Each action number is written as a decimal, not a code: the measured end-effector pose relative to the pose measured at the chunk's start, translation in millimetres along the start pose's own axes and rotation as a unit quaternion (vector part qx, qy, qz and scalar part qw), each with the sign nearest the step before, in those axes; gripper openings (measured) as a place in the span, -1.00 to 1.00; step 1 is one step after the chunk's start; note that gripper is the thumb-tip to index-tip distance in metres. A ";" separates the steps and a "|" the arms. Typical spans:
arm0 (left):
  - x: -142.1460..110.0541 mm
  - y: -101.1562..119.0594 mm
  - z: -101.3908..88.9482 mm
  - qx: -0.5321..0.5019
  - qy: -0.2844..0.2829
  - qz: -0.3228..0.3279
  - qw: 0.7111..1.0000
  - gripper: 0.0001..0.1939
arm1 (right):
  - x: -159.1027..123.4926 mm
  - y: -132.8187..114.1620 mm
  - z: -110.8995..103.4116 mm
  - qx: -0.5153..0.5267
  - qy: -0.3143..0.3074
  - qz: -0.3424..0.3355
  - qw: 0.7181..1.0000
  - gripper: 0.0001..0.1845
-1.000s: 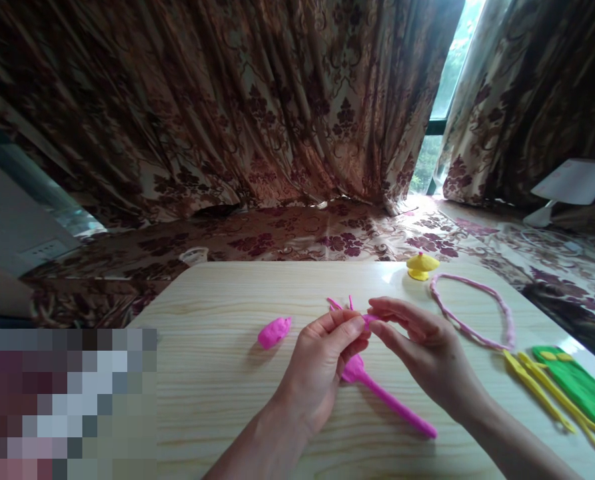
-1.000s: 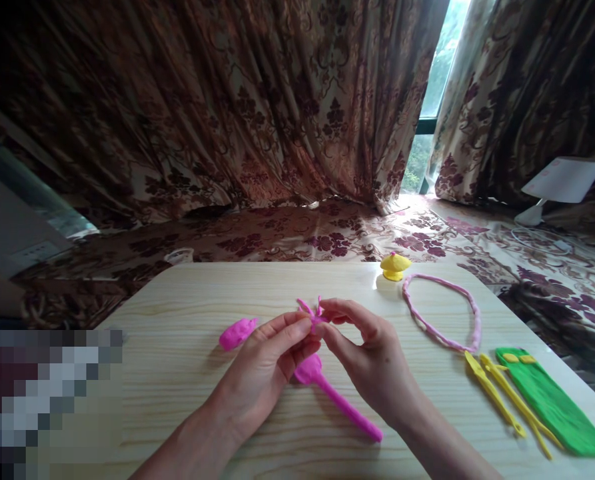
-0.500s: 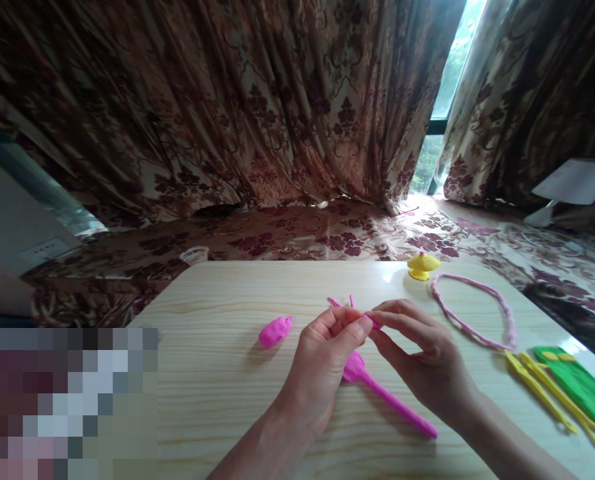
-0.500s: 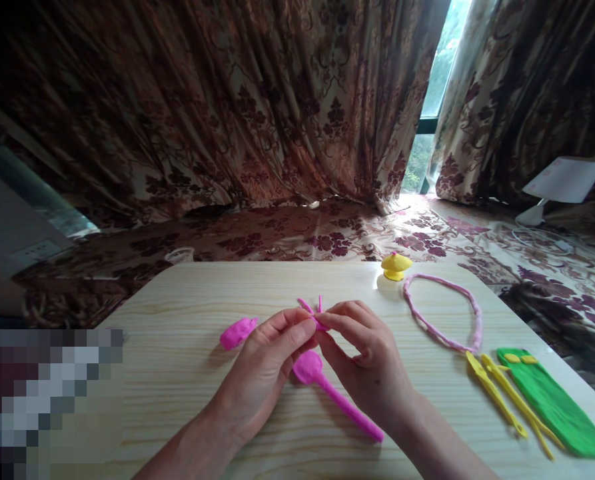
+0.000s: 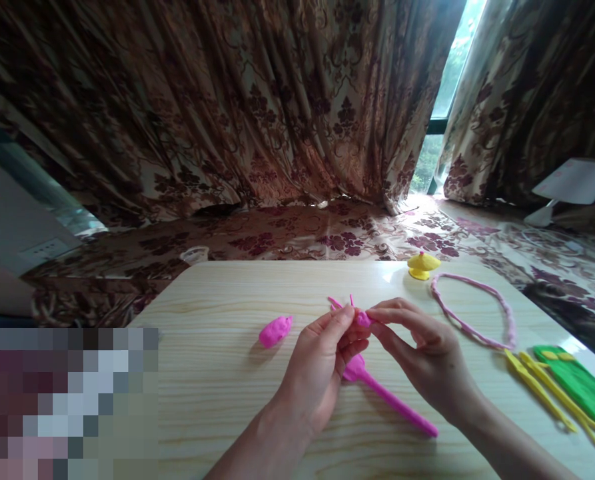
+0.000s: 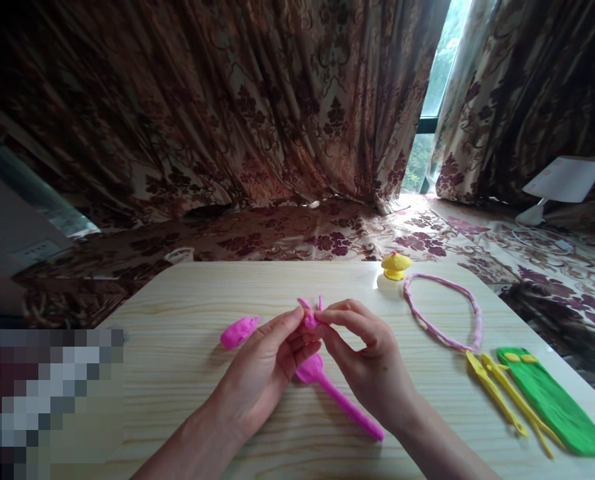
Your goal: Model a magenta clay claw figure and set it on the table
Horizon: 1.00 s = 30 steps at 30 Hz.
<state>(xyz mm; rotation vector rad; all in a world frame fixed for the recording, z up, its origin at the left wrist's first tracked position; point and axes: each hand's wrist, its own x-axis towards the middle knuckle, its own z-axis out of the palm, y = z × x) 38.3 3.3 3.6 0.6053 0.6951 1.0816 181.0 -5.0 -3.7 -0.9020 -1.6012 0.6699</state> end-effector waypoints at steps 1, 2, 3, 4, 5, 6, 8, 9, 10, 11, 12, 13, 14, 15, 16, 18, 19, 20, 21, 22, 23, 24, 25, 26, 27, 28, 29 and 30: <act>-0.9 0.2 1.0 0.023 -0.005 0.011 1.000 -0.83 | 0.0 0.8 0.1 -0.004 0.009 -0.005 1.000 -0.79; -1.7 0.3 1.9 0.043 -0.009 0.018 0.999 -0.81 | 0.2 1.3 0.0 -0.008 0.016 -0.009 1.000 -0.80; -2.4 0.4 2.6 0.060 -0.011 0.021 0.998 -0.81 | 0.4 1.6 -0.3 -0.011 0.023 -0.010 1.000 -0.80; -2.9 0.5 3.1 0.071 -0.011 0.021 0.997 -0.80 | 0.8 1.7 -0.9 -0.011 0.023 -0.008 1.000 -0.81; -3.2 0.6 3.3 0.075 -0.009 0.018 0.997 -0.81 | 1.2 1.5 -1.7 -0.008 0.016 -0.003 1.000 -0.81; -3.3 0.6 3.3 0.071 -0.009 0.013 0.997 -0.81 | 1.7 1.3 -2.6 -0.001 0.005 0.005 1.000 -0.82; -3.3 0.9 2.8 0.056 -0.019 -0.002 0.998 -0.83 | 2.5 1.0 -4.5 0.017 -0.014 0.021 1.000 -0.83; -3.2 1.2 2.5 0.050 -0.029 -0.007 0.998 -0.83 | 2.7 1.0 -5.3 0.026 -0.019 0.028 0.999 -0.83; -3.2 1.6 2.2 0.047 -0.038 -0.011 0.998 -0.83 | 2.8 1.1 -6.0 0.033 -0.018 0.034 0.999 -0.83; -3.1 2.0 2.0 0.047 -0.046 -0.012 0.998 -0.82 | 2.7 1.3 -6.4 0.039 -0.013 0.038 0.998 -0.81; -3.2 2.3 1.9 0.050 -0.052 -0.013 0.997 -0.82 | 2.5 1.4 -6.7 0.041 -0.009 0.041 0.998 -0.79; -3.2 2.6 1.9 0.053 -0.057 -0.013 0.997 -0.82 | 2.1 1.4 -6.8 0.038 -0.011 0.041 0.998 -0.76; -3.4 2.6 2.0 0.055 -0.061 -0.013 0.997 -0.82 | 1.8 1.2 -6.7 0.030 -0.019 0.040 0.999 -0.74; -3.7 2.5 2.3 0.055 -0.066 -0.013 0.996 -0.81 | 1.5 0.8 -6.4 0.017 -0.032 0.037 0.999 -0.74; -4.0 2.2 2.7 0.050 -0.072 -0.015 0.996 -0.81 | 1.2 0.3 -6.1 0.002 -0.047 0.032 0.998 -0.74; -4.9 1.3 3.6 0.032 -0.081 -0.018 0.996 -0.80 | 1.0 -0.7 -5.6 -0.032 -0.063 0.018 0.997 -0.77; -5.4 0.8 4.1 0.024 -0.086 -0.020 0.996 -0.79 | 1.1 -1.1 -5.4 -0.046 -0.060 0.013 0.997 -0.79; -5.8 0.3 4.4 0.018 -0.093 -0.023 0.995 -0.79 | 1.3 -1.5 -5.4 -0.057 -0.052 0.008 0.997 -0.81; -6.0 -0.1 4.6 0.015 -0.100 -0.026 0.994 -0.79 | 1.5 -1.7 -5.7 -0.065 -0.043 0.006 0.997 -0.83; -6.1 -0.4 4.6 0.013 -0.107 -0.029 0.994 -0.80 | 1.7 -2.0 -6.1 -0.069 -0.036 0.005 0.997 -0.85; -6.1 -0.7 4.4 0.011 -0.112 -0.032 0.993 -0.80 | 1.9 -2.2 -6.7 -0.073 -0.033 0.003 0.997 -0.85; -5.8 -0.9 4.1 0.007 -0.113 -0.035 0.993 -0.80 | 2.2 -2.5 -7.4 -0.081 -0.035 -0.003 0.996 -0.85; -5.5 -1.2 3.7 0.001 -0.110 -0.035 0.993 -0.81 | 2.4 -2.6 -8.1 -0.092 -0.041 -0.013 0.995 -0.83; -5.1 -1.5 3.4 -0.003 -0.106 -0.033 0.994 -0.81 | 2.6 -2.7 -8.7 -0.106 -0.051 -0.023 0.993 -0.81; -4.8 -1.9 3.2 -0.006 -0.102 -0.029 0.994 -0.81 | 2.7 -2.5 -9.1 -0.121 -0.060 -0.033 0.990 -0.80; -4.6 -2.3 3.4 -0.010 -0.100 -0.028 0.995 -0.81 | 2.9 -2.1 -9.4 -0.133 -0.063 -0.042 0.988 -0.79; -4.5 -2.7 3.7 -0.013 -0.101 -0.031 0.994 -0.80 | 2.9 -1.4 -9.5 -0.142 -0.057 -0.048 0.987 -0.78; -4.5 -3.1 4.3 -0.018 -0.106 -0.038 0.994 -0.79 | 3.0 -0.6 -9.5 -0.151 -0.043 -0.053 0.986 -0.77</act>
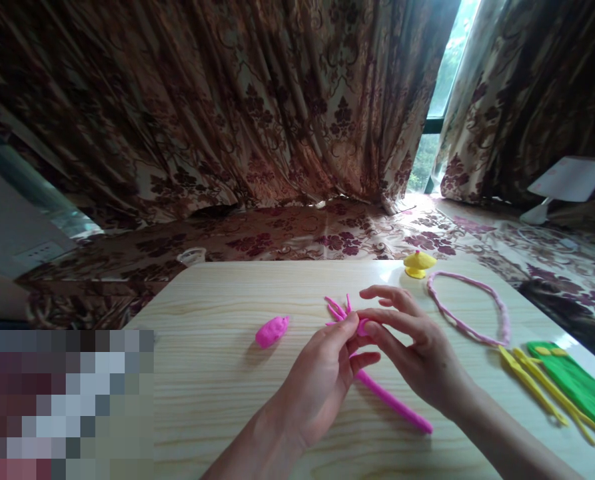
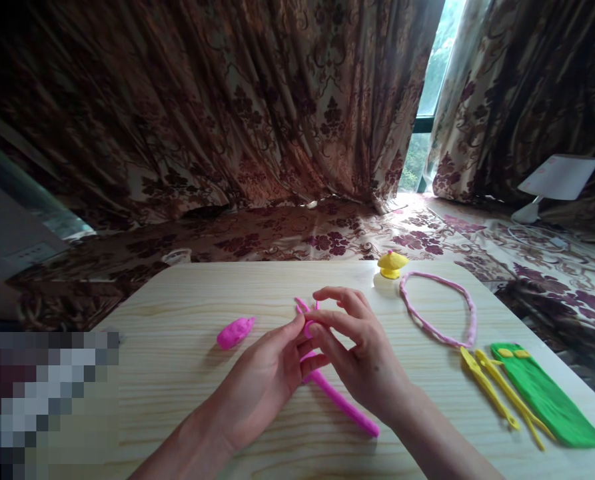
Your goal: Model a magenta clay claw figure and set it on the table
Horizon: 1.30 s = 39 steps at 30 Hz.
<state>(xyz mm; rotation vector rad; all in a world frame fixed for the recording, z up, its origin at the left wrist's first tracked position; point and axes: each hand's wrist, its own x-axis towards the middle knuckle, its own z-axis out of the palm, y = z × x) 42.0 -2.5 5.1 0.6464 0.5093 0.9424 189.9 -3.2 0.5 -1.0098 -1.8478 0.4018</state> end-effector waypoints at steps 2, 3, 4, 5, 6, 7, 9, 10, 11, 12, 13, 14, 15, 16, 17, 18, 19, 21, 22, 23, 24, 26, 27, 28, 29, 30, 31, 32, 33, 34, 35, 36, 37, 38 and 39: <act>0.0 -0.7 1.5 -0.026 -0.011 -0.018 0.999 -0.77 | -0.2 1.2 0.9 -0.033 0.025 -0.017 0.999 -0.73; 0.0 -1.0 2.1 -0.047 -0.016 -0.023 0.999 -0.78 | -0.3 1.4 1.4 -0.055 0.025 -0.031 0.998 -0.70; 0.0 -1.1 2.6 -0.069 -0.019 -0.026 0.997 -0.79 | -0.3 1.3 1.9 -0.078 0.017 -0.050 0.996 -0.66; 0.0 -1.2 2.8 -0.092 -0.019 -0.026 0.995 -0.81 | -0.3 0.9 2.4 -0.100 0.004 -0.068 0.993 -0.64; 0.1 -1.4 2.9 -0.112 -0.018 -0.026 0.993 -0.84 | -0.3 0.3 2.8 -0.117 -0.010 -0.081 0.990 -0.62; 0.4 -1.6 2.8 -0.127 -0.016 -0.027 0.991 -0.85 | -0.2 -0.3 3.2 -0.130 -0.021 -0.088 0.987 -0.62; 1.2 -2.4 2.3 -0.138 -0.013 -0.025 0.990 -0.87 | -0.3 -1.1 4.3 -0.148 -0.023 -0.092 0.984 -0.64; 1.8 -3.0 2.0 -0.139 -0.010 -0.021 0.990 -0.88 | -0.4 -1.0 5.0 -0.158 -0.022 -0.093 0.983 -0.63; 2.4 -3.6 1.8 -0.139 -0.006 -0.013 0.990 -0.89 | -0.6 -0.7 5.7 -0.169 -0.024 -0.098 0.981 -0.60; 3.0 -4.0 1.6 -0.138 0.000 -0.004 0.990 -0.89 | -0.8 -0.1 6.4 -0.180 -0.032 -0.107 0.977 -0.57; 3.4 -4.0 1.4 -0.138 0.006 0.001 0.990 -0.89 | -0.9 0.7 7.0 -0.192 -0.047 -0.117 0.973 -0.53; 3.7 -3.4 1.4 -0.141 0.010 -0.002 0.990 -0.88 | -0.9 1.4 7.3 -0.204 -0.065 -0.124 0.969 -0.49; 3.7 -2.0 1.4 -0.144 0.007 -0.016 0.989 -0.87 | -0.9 1.8 7.4 -0.214 -0.080 -0.126 0.965 -0.48; 3.5 0.2 1.5 -0.148 -0.001 -0.032 0.989 -0.86 | -0.7 1.6 7.2 -0.224 -0.089 -0.123 0.963 -0.48; 3.1 3.3 1.7 -0.153 -0.012 -0.047 0.987 -0.84 | -0.5 0.5 6.9 -0.232 -0.089 -0.117 0.961 -0.49; 2.5 6.9 1.9 -0.159 -0.023 -0.056 0.985 -0.80 | -0.4 -1.5 6.7 -0.238 -0.085 -0.113 0.961 -0.50; 1.8 10.4 2.3 -0.165 -0.032 -0.056 0.984 -0.75 | -0.4 -4.6 6.7 -0.239 -0.085 -0.116 0.960 -0.51; 0.1 15.3 3.6 -0.177 -0.034 -0.039 0.983 -0.63 | -0.6 -12.5 8.2 -0.228 -0.109 -0.142 0.957 -0.50; -0.8 15.7 4.7 -0.183 -0.032 -0.036 0.982 -0.57 | -0.8 -16.2 9.6 -0.219 -0.127 -0.158 0.954 -0.50; -1.9 14.7 6.1 -0.190 -0.033 -0.039 0.980 -0.52 | -1.0 -19.1 11.1 -0.211 -0.141 -0.166 0.953 -0.50; -2.9 12.6 7.6 -0.195 -0.038 -0.048 0.979 -0.48 | -1.2 -20.7 12.5 -0.209 -0.145 -0.163 0.953 -0.50; -4.4 7.8 10.5 -0.198 -0.060 -0.081 0.975 -0.45 | -1.4 -19.6 14.0 -0.220 -0.119 -0.128 0.960 -0.50; -4.8 6.8 11.3 -0.194 -0.073 -0.095 0.974 -0.45 | -1.6 -17.7 14.2 -0.228 -0.097 -0.106 0.963 -0.50; -4.9 7.4 11.2 -0.190 -0.082 -0.101 0.973 -0.46 | -2.0 -15.8 14.0 -0.234 -0.079 -0.091 0.965 -0.49; -4.8 9.6 10.2 -0.186 -0.087 -0.098 0.974 -0.46 | -2.5 -14.9 13.9 -0.234 -0.070 -0.088 0.966 -0.48; -4.4 13.1 8.5 -0.184 -0.087 -0.088 0.975 -0.46 | -3.2 -15.3 13.9 -0.229 -0.073 -0.098 0.966 -0.46; -4.1 17.1 6.5 -0.185 -0.080 -0.070 0.977 -0.46 | -4.0 -17.1 14.3 -0.217 -0.087 -0.116 0.965 -0.44; -4.0 20.4 4.6 -0.188 -0.069 -0.049 0.979 -0.46 | -4.6 -20.1 14.9 -0.202 -0.107 -0.137 0.964 -0.43; -4.2 22.2 3.3 -0.192 -0.056 -0.030 0.979 -0.45 | -4.9 -23.4 15.6 -0.186 -0.129 -0.157 0.961 -0.42; -4.7 21.9 3.1 -0.198 -0.047 -0.021 0.979 -0.45 | -4.7 -26.1 16.0 -0.174 -0.148 -0.168 0.959 -0.42; -5.6 19.2 4.2 -0.205 -0.044 -0.024 0.978 -0.45 | -4.1 -27.4 15.8 -0.170 -0.156 -0.167 0.959 -0.44; -6.8 14.7 6.4 -0.213 -0.049 -0.036 0.975 -0.45 | -3.2 -26.8 14.9 -0.175 -0.157 -0.151 0.960 -0.45; -7.9 9.2 9.4 -0.221 -0.065 -0.062 0.971 -0.44 | -2.1 -24.1 13.4 -0.187 -0.150 -0.125 0.963 -0.48; -8.8 4.0 12.5 -0.228 -0.084 -0.089 0.966 -0.44 | -1.1 -20.1 11.4 -0.204 -0.135 -0.095 0.965 -0.50; -9.3 0.1 15.1 -0.233 -0.103 -0.103 0.961 -0.44 | -0.5 -15.7 9.4 -0.219 -0.118 -0.066 0.966 -0.53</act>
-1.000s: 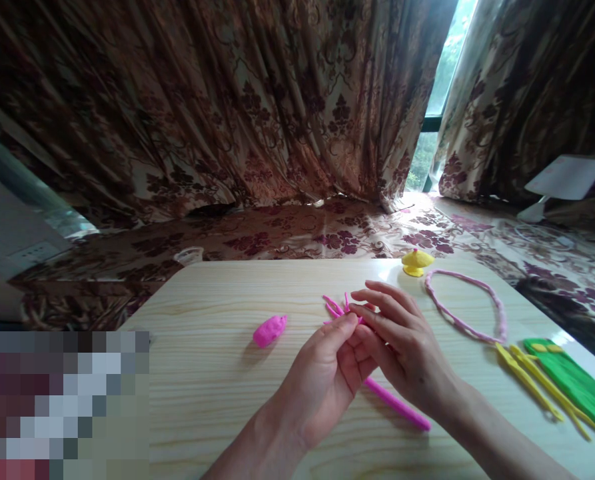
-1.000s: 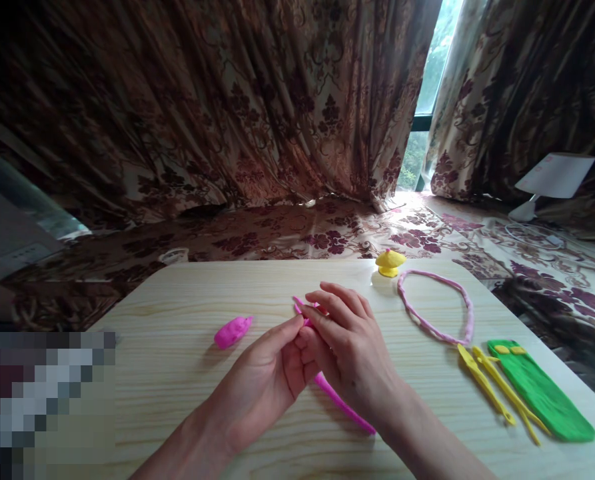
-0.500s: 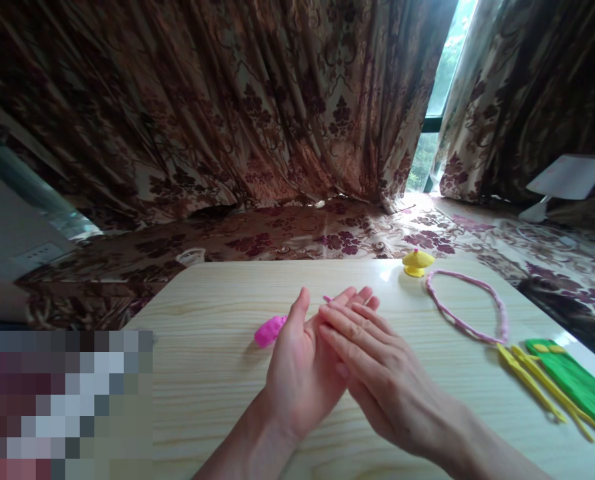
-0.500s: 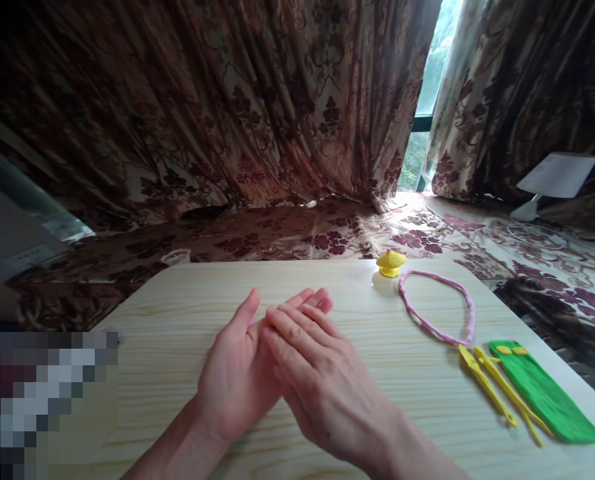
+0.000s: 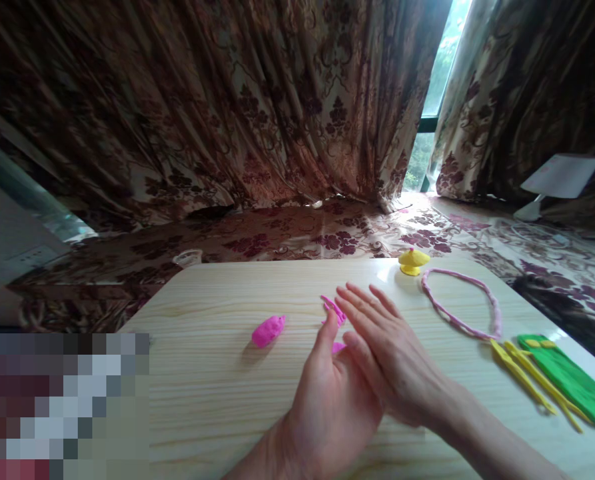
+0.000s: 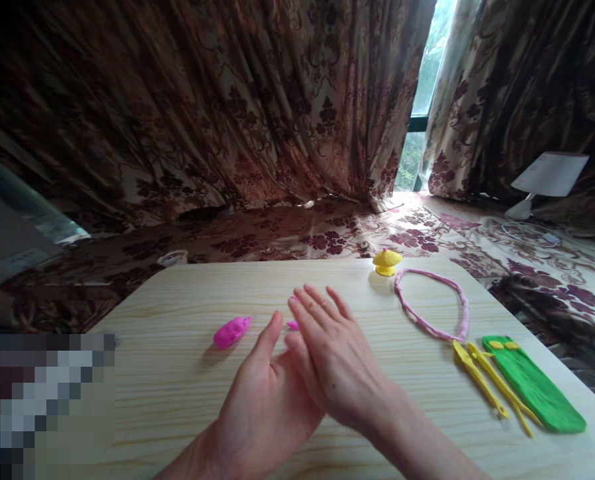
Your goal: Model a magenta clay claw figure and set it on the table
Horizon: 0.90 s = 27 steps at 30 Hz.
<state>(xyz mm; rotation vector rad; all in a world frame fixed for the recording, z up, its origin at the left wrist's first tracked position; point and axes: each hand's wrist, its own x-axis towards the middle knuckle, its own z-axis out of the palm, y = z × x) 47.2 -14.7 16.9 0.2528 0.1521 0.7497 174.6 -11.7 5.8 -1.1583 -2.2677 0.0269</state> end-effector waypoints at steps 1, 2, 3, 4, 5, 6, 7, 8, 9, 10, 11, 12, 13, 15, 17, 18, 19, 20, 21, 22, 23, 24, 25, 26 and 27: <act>0.6 -2.0 0.4 0.000 -0.013 -0.012 1.000 -0.42 | -0.7 3.8 0.2 -0.009 0.011 0.024 1.000 -0.54; 0.7 -1.1 0.5 0.003 -0.018 -0.016 1.000 -0.40 | -1.6 5.1 0.4 -0.013 0.021 0.032 0.999 -0.55; 0.2 2.4 0.2 0.007 -0.018 -0.009 1.000 -0.38 | -2.6 3.2 0.6 -0.011 0.026 0.025 0.999 -0.53; -1.1 7.5 -0.5 0.011 -0.015 0.009 1.000 -0.37 | -3.3 -2.3 0.5 -0.005 0.027 0.006 1.000 -0.51; -3.3 12.8 -1.5 0.015 -0.008 0.035 0.999 -0.35 | -3.4 -11.0 0.1 0.004 0.017 -0.017 1.000 -0.48; -6.5 16.9 -2.6 0.017 -0.001 0.067 0.998 -0.32 | -2.5 -21.8 -0.6 0.015 0.000 -0.043 0.999 -0.46; -10.8 18.8 -3.6 0.020 0.004 0.095 0.995 -0.31 | -0.6 -33.4 -1.6 0.030 -0.020 -0.054 0.998 -0.43; -16.3 17.7 -4.4 0.021 0.009 0.124 0.992 -0.31 | 2.1 -44.5 -2.5 0.044 -0.045 -0.053 0.997 -0.40; -22.9 14.0 -5.0 0.021 0.006 0.149 0.989 -0.33 | 5.1 -54.1 -3.1 0.055 -0.057 -0.050 0.996 -0.39; -30.6 8.3 -5.4 0.020 -0.001 0.158 0.987 -0.36 | 7.7 -61.7 -3.3 0.060 -0.061 -0.031 0.996 -0.39; -39.2 1.7 -5.8 0.012 -0.003 0.176 0.984 -0.36 | 9.1 -67.6 -2.7 0.059 -0.049 0.002 0.997 -0.40; -48.4 -4.6 -6.5 0.011 -0.020 0.174 0.985 -0.35 | 8.6 -72.6 -1.3 0.054 -0.034 0.036 0.997 -0.41; -57.6 -9.9 -7.5 0.013 -0.030 0.164 0.986 -0.31 | 6.0 -77.6 1.1 0.049 -0.021 0.067 0.996 -0.42; -73.7 -17.4 -11.0 0.020 -0.042 0.168 0.985 -0.26 | -4.4 -90.7 8.6 0.049 -0.012 0.072 0.996 -0.44; -84.2 -24.3 -15.7 0.027 -0.047 0.205 0.977 -0.32 | -16.9 -107.6 17.3 0.068 -0.019 0.014 0.997 -0.41; -87.5 -29.2 -18.0 0.025 -0.044 0.241 0.969 -0.36 | -21.9 -115.9 20.7 0.080 -0.021 -0.006 0.997 -0.40; -90.0 -35.2 -19.8 0.025 -0.058 0.268 0.961 -0.40 | -25.8 -122.9 22.8 0.088 -0.017 0.003 0.996 -0.38; -92.6 -42.0 -21.0 0.018 -0.052 0.296 0.954 -0.41 | -28.8 -128.3 23.4 0.092 -0.005 0.031 0.995 -0.37; -95.6 -48.7 -21.4 0.017 -0.051 0.293 0.954 -0.41 | -31.6 -132.2 22.5 0.092 0.011 0.075 0.993 -0.37; -99.5 -54.6 -21.0 0.024 -0.050 0.245 0.968 -0.40 | -35.0 -135.1 20.4 0.086 0.028 0.121 0.988 -0.38; -104.2 -59.1 -20.1 0.028 -0.044 0.218 0.975 -0.37 | -39.6 -138.0 17.6 0.078 0.038 0.149 0.985 -0.40; -109.5 -62.1 -18.7 0.035 -0.041 0.194 0.979 -0.34 | -45.7 -141.8 14.6 0.068 0.041 0.162 0.984 -0.43; -114.9 -63.8 -17.1 0.042 -0.036 0.185 0.981 -0.32 | -52.8 -146.9 11.9 0.057 0.041 0.153 0.986 -0.44; -120.0 -65.0 -15.4 0.048 -0.033 0.194 0.979 -0.30 | -60.0 -153.4 9.7 0.050 0.040 0.122 0.990 -0.43; -124.4 -66.4 -13.5 0.052 -0.031 0.215 0.975 -0.31 | -66.3 -160.7 7.9 0.051 0.031 0.082 0.995 -0.43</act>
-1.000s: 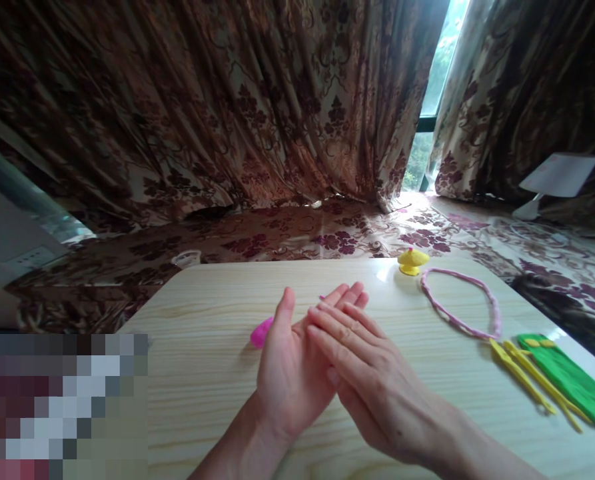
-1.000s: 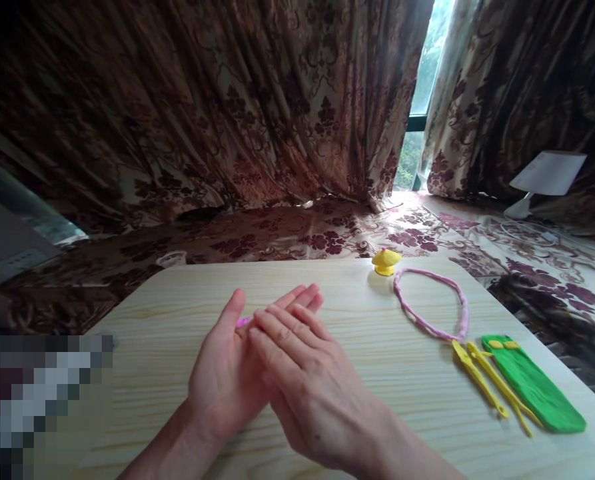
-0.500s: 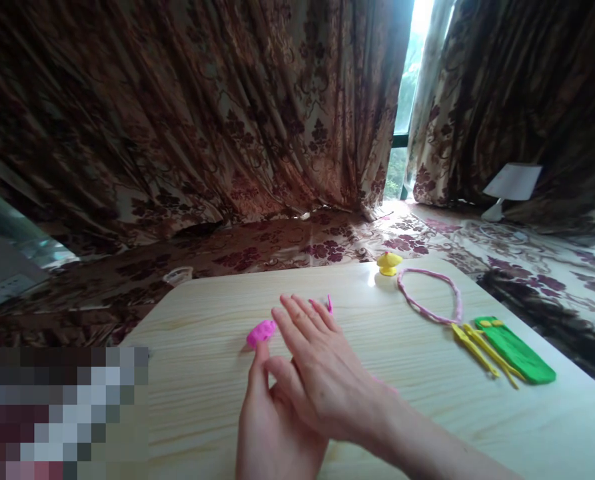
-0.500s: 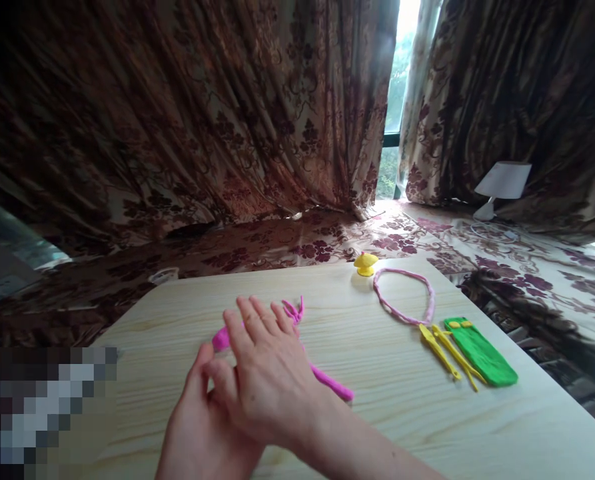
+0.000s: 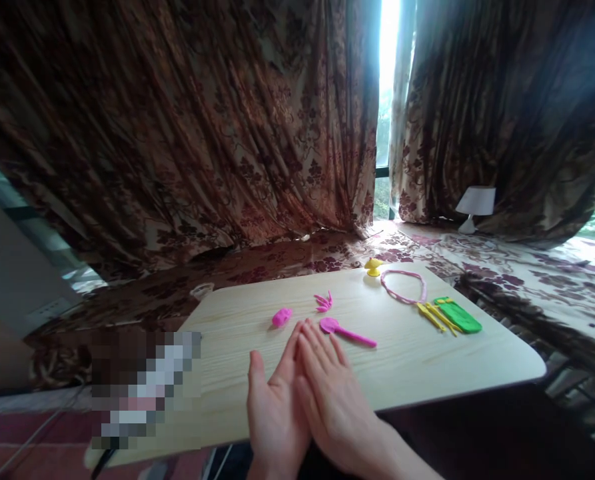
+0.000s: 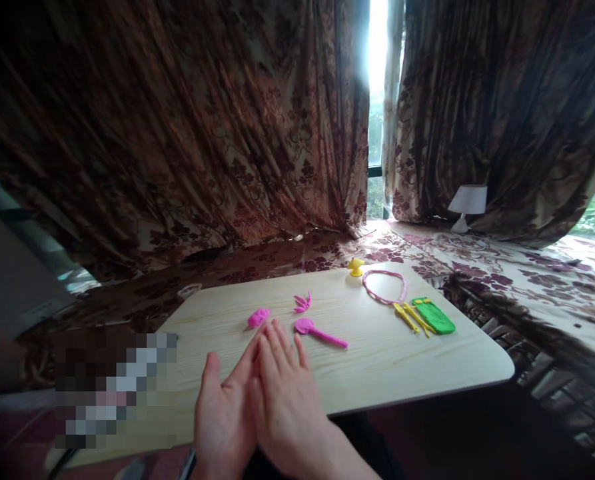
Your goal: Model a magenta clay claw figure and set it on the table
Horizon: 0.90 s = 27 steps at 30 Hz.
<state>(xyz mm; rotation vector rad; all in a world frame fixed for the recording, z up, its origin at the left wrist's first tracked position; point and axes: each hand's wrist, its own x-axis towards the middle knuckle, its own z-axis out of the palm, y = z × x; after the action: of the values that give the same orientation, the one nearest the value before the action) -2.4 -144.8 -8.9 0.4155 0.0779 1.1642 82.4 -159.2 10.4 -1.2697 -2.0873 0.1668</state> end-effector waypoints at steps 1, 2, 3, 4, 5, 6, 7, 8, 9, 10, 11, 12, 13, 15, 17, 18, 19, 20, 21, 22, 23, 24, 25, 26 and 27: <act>-3.9 -0.1 2.5 0.004 0.004 0.026 1.000 -0.34 | -5.5 -6.4 -1.1 0.007 -0.007 -0.037 0.999 -0.43; -7.6 -1.3 5.3 0.006 0.003 0.044 0.999 -0.38 | -8.4 -12.0 -2.3 0.014 -0.017 -0.055 0.998 -0.41; -11.2 -3.0 8.6 0.007 0.000 0.052 0.999 -0.41 | -8.8 -16.1 -4.0 0.016 -0.012 -0.051 0.999 -0.39; -14.5 -4.6 12.2 0.009 -0.005 0.050 0.999 -0.44 | -7.2 -18.5 -6.2 0.014 0.000 -0.029 0.999 -0.38; -17.5 -5.5 15.8 0.014 -0.012 0.035 0.999 -0.44 | -4.8 -19.3 -8.9 0.008 0.014 -0.001 1.000 -0.40; -19.9 -5.1 19.2 0.022 -0.018 0.018 0.999 -0.44 | -3.1 -19.3 -11.7 0.000 0.028 0.024 0.999 -0.41; -21.4 -3.5 22.0 0.032 -0.020 0.009 0.999 -0.42 | -3.1 -19.4 -14.3 -0.008 0.030 0.040 0.999 -0.43; -22.1 -0.9 24.0 0.045 -0.018 0.011 0.999 -0.40 | -5.4 -20.3 -16.2 -0.016 0.032 0.042 0.999 -0.45; -22.0 1.9 25.2 0.060 -0.014 0.025 0.998 -0.39 | -9.7 -22.6 -17.1 -0.022 0.030 0.023 0.999 -0.45; -21.4 4.1 25.6 0.075 -0.011 0.046 0.996 -0.38 | -15.1 -26.3 -16.9 -0.020 0.021 -0.007 1.000 -0.45; -20.8 5.0 25.4 0.090 -0.009 0.072 0.993 -0.35 | -20.3 -30.8 -15.9 -0.015 0.011 -0.037 0.999 -0.44; -20.6 4.5 25.1 0.103 -0.010 0.094 0.990 -0.32 | -23.9 -35.5 -14.5 -0.007 0.003 -0.068 0.998 -0.43; -21.1 2.6 24.8 0.110 -0.015 0.111 0.988 -0.30 | -25.1 -39.4 -13.1 -0.002 0.004 -0.088 0.996 -0.42; -24.6 -2.2 25.5 0.102 -0.036 0.106 0.988 -0.32 | -19.9 -43.0 -11.8 -0.009 0.034 -0.059 0.998 -0.39; -30.2 -3.7 26.8 0.072 -0.061 0.059 0.994 -0.41 | -11.0 -42.2 -12.9 -0.027 0.068 -0.004 0.997 -0.41; -32.7 -2.7 27.0 0.056 -0.069 0.033 0.995 -0.44 | -8.5 -41.9 -13.7 -0.035 0.077 0.007 0.996 -0.42; -34.6 -1.0 26.3 0.044 -0.071 0.014 0.996 -0.43 | -8.2 -42.7 -14.1 -0.039 0.076 0.004 0.996 -0.44; -35.9 0.6 24.8 0.035 -0.067 0.015 0.997 -0.42 | -10.1 -44.8 -13.8 -0.039 0.070 -0.016 0.997 -0.45; -36.5 1.3 22.7 0.025 -0.059 0.044 0.997 -0.41 | -13.4 -48.0 -12.7 -0.032 0.053 -0.050 0.997 -0.44; -36.7 0.7 20.1 0.019 -0.054 0.073 0.996 -0.43 | -16.8 -51.7 -10.9 -0.021 0.033 -0.082 0.996 -0.43; -36.7 -1.0 17.8 0.002 -0.057 0.153 0.987 -0.48 | -19.2 -55.1 -8.9 -0.008 0.019 -0.105 0.994 -0.38; -36.7 -3.6 16.0 -0.015 -0.064 0.236 0.970 -0.51 | -19.6 -57.4 -7.2 0.001 0.015 -0.107 0.994 -0.34; -36.8 -6.1 15.2 -0.024 -0.070 0.282 0.957 -0.51 | -17.7 -58.1 -6.1 0.006 0.023 -0.091 0.996 -0.34; -37.1 -7.8 15.4 -0.022 -0.075 0.260 0.962 -0.52 | -14.1 -57.2 -5.9 0.007 0.036 -0.066 0.997 -0.35; -37.4 -8.2 16.3 -0.003 -0.083 0.160 0.984 -0.52 | -10.0 -55.0 -6.5 0.004 0.052 -0.035 0.998 -0.36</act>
<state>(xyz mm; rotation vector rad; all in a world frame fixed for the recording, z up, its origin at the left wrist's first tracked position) -5.8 -185.8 -2.5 0.5315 -0.1437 1.4411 48.6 -197.3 34.4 -1.1727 -2.0378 0.0769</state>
